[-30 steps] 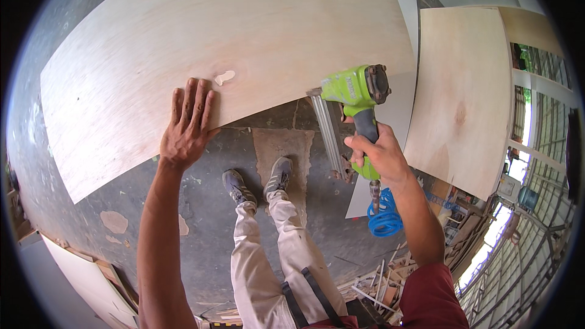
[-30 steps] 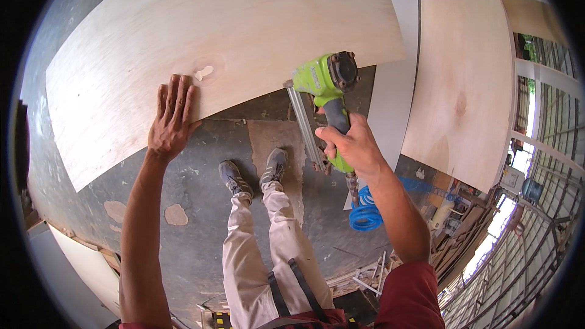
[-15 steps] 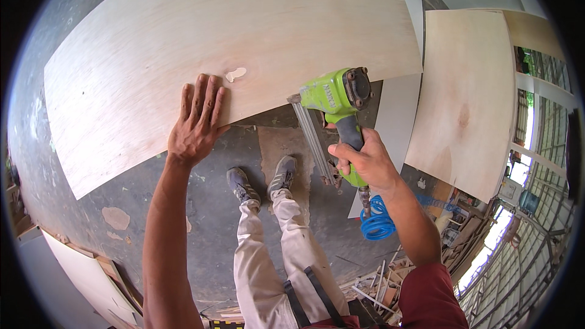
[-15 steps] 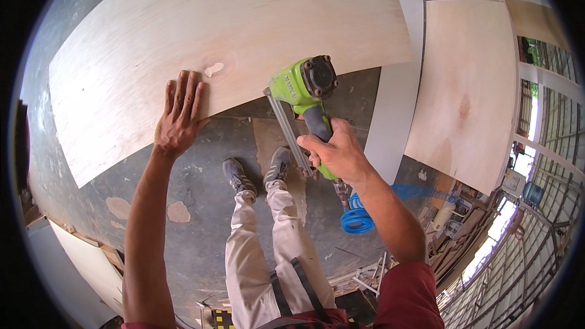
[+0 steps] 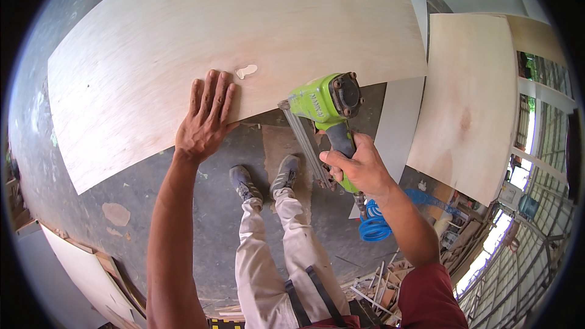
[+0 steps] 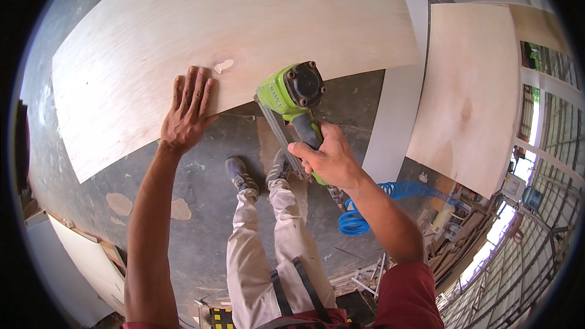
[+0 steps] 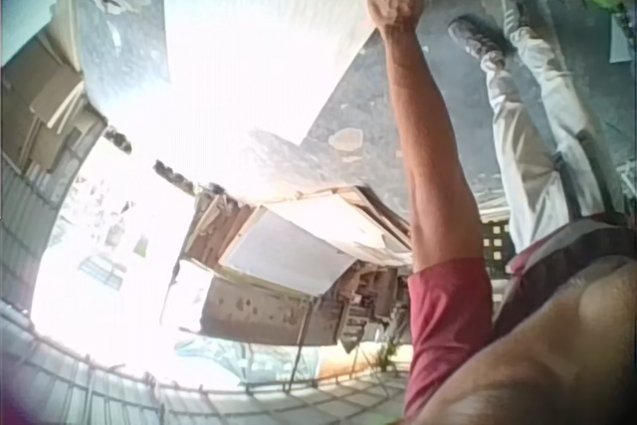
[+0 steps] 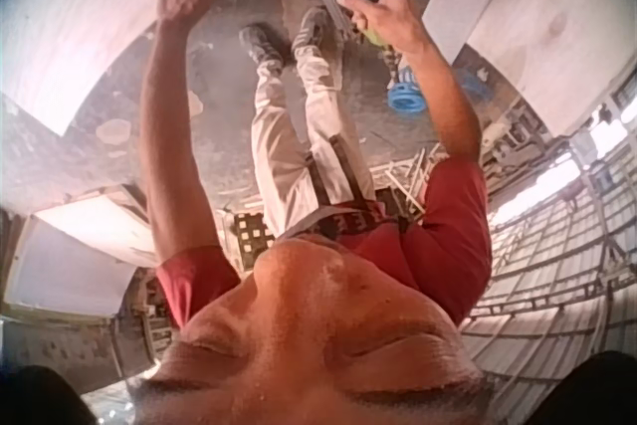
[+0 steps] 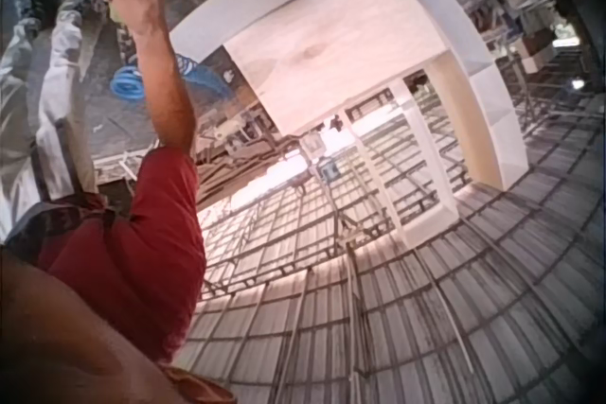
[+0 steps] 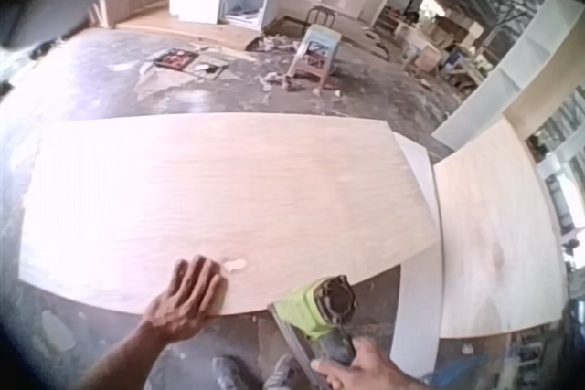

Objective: The person attaches plywood sheets together using a nail gun and then reloads the tool with a strip of nails.

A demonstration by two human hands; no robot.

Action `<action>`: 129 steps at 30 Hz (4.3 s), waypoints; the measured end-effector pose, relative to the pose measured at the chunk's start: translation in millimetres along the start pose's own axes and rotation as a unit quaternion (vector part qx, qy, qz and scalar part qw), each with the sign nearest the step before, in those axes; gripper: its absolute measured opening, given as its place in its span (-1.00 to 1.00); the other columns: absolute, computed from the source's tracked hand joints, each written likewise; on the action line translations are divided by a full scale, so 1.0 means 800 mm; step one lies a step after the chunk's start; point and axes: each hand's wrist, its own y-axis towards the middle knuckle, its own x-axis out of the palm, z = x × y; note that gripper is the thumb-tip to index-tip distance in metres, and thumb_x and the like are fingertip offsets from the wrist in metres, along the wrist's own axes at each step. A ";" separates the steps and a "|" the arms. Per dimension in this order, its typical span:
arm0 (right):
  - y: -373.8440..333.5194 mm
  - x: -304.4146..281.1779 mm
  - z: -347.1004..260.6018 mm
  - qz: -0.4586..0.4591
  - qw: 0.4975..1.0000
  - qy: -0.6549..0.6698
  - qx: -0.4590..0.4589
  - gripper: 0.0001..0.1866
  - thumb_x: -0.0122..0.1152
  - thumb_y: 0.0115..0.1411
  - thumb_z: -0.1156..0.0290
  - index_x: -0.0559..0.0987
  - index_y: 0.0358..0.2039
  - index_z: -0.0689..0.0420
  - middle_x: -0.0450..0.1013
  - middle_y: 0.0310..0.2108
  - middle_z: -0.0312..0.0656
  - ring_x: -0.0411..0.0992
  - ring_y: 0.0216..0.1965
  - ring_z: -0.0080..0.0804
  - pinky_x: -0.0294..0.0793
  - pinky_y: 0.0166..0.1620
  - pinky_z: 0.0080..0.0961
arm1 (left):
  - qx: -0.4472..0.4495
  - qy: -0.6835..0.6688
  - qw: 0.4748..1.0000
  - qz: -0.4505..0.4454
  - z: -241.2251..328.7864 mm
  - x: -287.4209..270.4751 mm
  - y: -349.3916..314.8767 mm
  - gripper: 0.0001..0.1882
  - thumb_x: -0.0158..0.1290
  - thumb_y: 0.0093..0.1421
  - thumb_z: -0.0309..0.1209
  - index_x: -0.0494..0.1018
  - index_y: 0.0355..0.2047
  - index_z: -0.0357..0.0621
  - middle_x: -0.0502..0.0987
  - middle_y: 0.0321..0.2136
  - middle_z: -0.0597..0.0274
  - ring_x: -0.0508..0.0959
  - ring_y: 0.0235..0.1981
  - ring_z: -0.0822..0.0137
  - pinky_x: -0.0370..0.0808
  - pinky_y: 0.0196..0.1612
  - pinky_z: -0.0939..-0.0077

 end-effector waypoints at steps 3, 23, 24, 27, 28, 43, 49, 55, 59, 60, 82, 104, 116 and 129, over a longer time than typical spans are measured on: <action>0.001 0.008 -0.006 -0.007 1.000 0.010 -0.011 -0.63 0.33 0.18 0.38 0.52 -0.09 0.36 0.44 -0.55 -0.29 0.39 -0.62 -0.63 0.41 -0.54 -0.59 | -0.003 -0.022 1.000 0.008 0.002 -0.001 0.000 0.04 0.33 0.02 -0.22 0.06 0.41 -0.34 0.03 0.45 -0.19 0.01 0.48 -0.16 -0.03 0.50 -0.14; 0.005 0.070 -0.021 -0.037 0.999 -0.007 -0.013 -0.75 0.34 0.19 0.39 0.52 -0.32 0.32 0.44 -0.59 -0.27 0.38 -0.65 -0.62 0.39 -0.56 -0.53 | -0.003 -0.022 1.000 0.012 0.000 0.000 0.000 -0.01 0.27 0.09 -0.15 0.07 0.40 -0.33 0.08 0.43 -0.17 0.02 0.48 -0.15 -0.01 0.48 -0.16; 0.005 0.073 -0.022 -0.039 0.999 -0.009 -0.016 -0.75 0.34 0.19 0.39 0.52 -0.32 0.33 0.43 -0.59 -0.27 0.38 -0.65 -0.61 0.39 -0.56 -0.53 | -0.002 -0.022 1.000 0.012 -0.001 0.001 -0.002 -0.02 0.27 0.09 -0.15 0.07 0.41 -0.33 0.07 0.43 -0.17 0.02 0.48 -0.15 -0.01 0.48 -0.16; 0.007 0.078 -0.024 -0.032 0.999 -0.027 -0.023 -0.75 0.34 0.18 0.39 0.51 -0.33 0.33 0.43 -0.60 -0.27 0.37 -0.65 -0.62 0.38 -0.57 -0.53 | 0.001 -0.025 1.000 0.017 -0.002 0.003 -0.003 -0.02 0.25 0.11 -0.14 0.07 0.41 -0.33 0.07 0.44 -0.16 0.02 0.48 -0.15 -0.02 0.48 -0.16; 0.007 0.078 -0.024 -0.033 0.999 -0.031 -0.024 -0.75 0.34 0.18 0.39 0.51 -0.33 0.33 0.43 -0.60 -0.27 0.37 -0.66 -0.62 0.38 -0.57 -0.53 | 0.000 -0.026 1.000 0.016 -0.001 0.003 -0.002 -0.02 0.25 0.11 -0.14 0.07 0.41 -0.33 0.07 0.44 -0.16 0.01 0.48 -0.15 -0.02 0.48 -0.17; -0.092 0.081 0.103 0.090 0.984 -0.152 -0.012 -0.58 0.37 0.15 0.29 0.56 -0.09 0.32 0.58 -0.34 0.15 0.59 -0.28 0.10 0.52 -0.21 -0.20 | 0.004 -0.027 0.999 0.018 0.001 -0.001 0.003 -0.15 0.08 0.30 -0.05 0.05 0.43 -0.25 0.05 0.45 -0.09 0.01 0.48 -0.11 0.00 0.49 -0.12; -0.141 0.092 0.188 0.082 0.976 -0.195 0.050 -0.54 0.37 0.14 0.25 0.56 -0.04 0.30 0.59 -0.28 0.17 0.57 -0.20 0.20 0.53 -0.14 -0.15 | -0.236 -0.395 0.866 0.197 -0.059 -0.019 -0.051 -0.54 -0.07 0.45 -0.12 0.54 0.04 -0.28 0.55 0.08 -0.04 0.47 0.18 0.15 0.37 0.24 0.24; -0.176 0.094 0.241 0.067 0.969 -0.236 0.011 -0.48 0.34 0.18 0.15 0.55 0.01 0.28 0.60 -0.27 0.17 0.58 -0.20 0.20 0.54 -0.15 -0.09 | -0.578 -0.022 0.783 0.228 -0.243 -0.053 -0.275 -0.37 0.26 0.22 -0.06 0.46 0.17 -0.19 0.31 0.19 -0.14 0.37 0.20 -0.08 0.40 0.19 0.06; -0.157 0.114 0.234 0.021 0.975 -0.222 -0.001 -0.45 0.28 0.24 0.04 0.55 0.03 0.25 0.60 -0.26 0.17 0.58 -0.18 0.20 0.54 -0.12 -0.09 | -0.671 -0.027 0.724 0.156 -0.316 -0.108 -0.394 -0.25 0.11 0.28 0.09 0.40 0.26 -0.26 0.35 0.16 -0.19 0.41 0.17 -0.13 0.34 0.24 0.01; -0.152 0.120 0.234 0.019 0.973 -0.230 0.000 -0.44 0.26 0.25 0.02 0.55 0.04 0.24 0.60 -0.25 0.17 0.57 -0.17 0.20 0.53 -0.12 -0.10 | -0.663 -0.047 0.735 0.138 -0.321 -0.109 -0.400 -0.26 0.09 0.28 0.10 0.42 0.24 -0.26 0.38 0.13 -0.19 0.43 0.15 -0.12 0.35 0.22 0.03; 0.048 0.380 0.160 0.142 0.977 -0.145 -0.072 -0.45 0.14 0.32 -0.14 0.58 -0.10 0.17 0.60 -0.37 0.12 0.58 -0.26 0.19 0.51 -0.21 -0.06 | -0.671 0.083 0.689 0.263 -0.307 -0.044 -0.346 -0.24 0.03 0.28 0.22 0.48 0.05 -0.35 0.35 0.09 -0.27 0.30 0.17 -0.17 0.16 0.27 -0.08; 0.093 0.418 0.153 0.192 0.977 -0.066 -0.070 -0.47 0.15 0.32 -0.12 0.58 -0.16 0.18 0.60 -0.38 0.12 0.57 -0.29 0.21 0.50 -0.25 -0.03 | -0.675 0.065 0.690 0.254 -0.286 -0.052 -0.333 -0.38 0.01 0.36 0.06 0.43 0.05 -0.35 0.34 0.04 -0.16 0.28 0.15 -0.08 0.12 0.24 -0.06; 0.066 0.424 0.147 0.159 0.979 -0.118 -0.056 -0.47 0.16 0.32 -0.13 0.58 -0.15 0.17 0.60 -0.40 0.11 0.58 -0.31 0.19 0.51 -0.25 -0.07 | -0.690 0.061 0.683 0.231 -0.271 -0.059 -0.318 -0.35 -0.04 0.39 0.04 0.38 0.10 -0.40 0.32 0.06 -0.17 0.26 0.16 -0.07 0.09 0.25 -0.05; 0.076 0.434 0.146 0.169 0.978 -0.104 -0.062 -0.47 0.18 0.31 -0.11 0.59 -0.15 0.18 0.59 -0.43 0.07 0.58 -0.33 0.15 0.50 -0.27 -0.11 | -0.283 0.121 0.945 0.112 -0.244 -0.081 -0.328 -0.31 -0.24 0.41 0.21 0.16 0.45 0.31 0.00 0.48 0.10 -0.07 0.50 0.14 -0.22 0.42 -0.01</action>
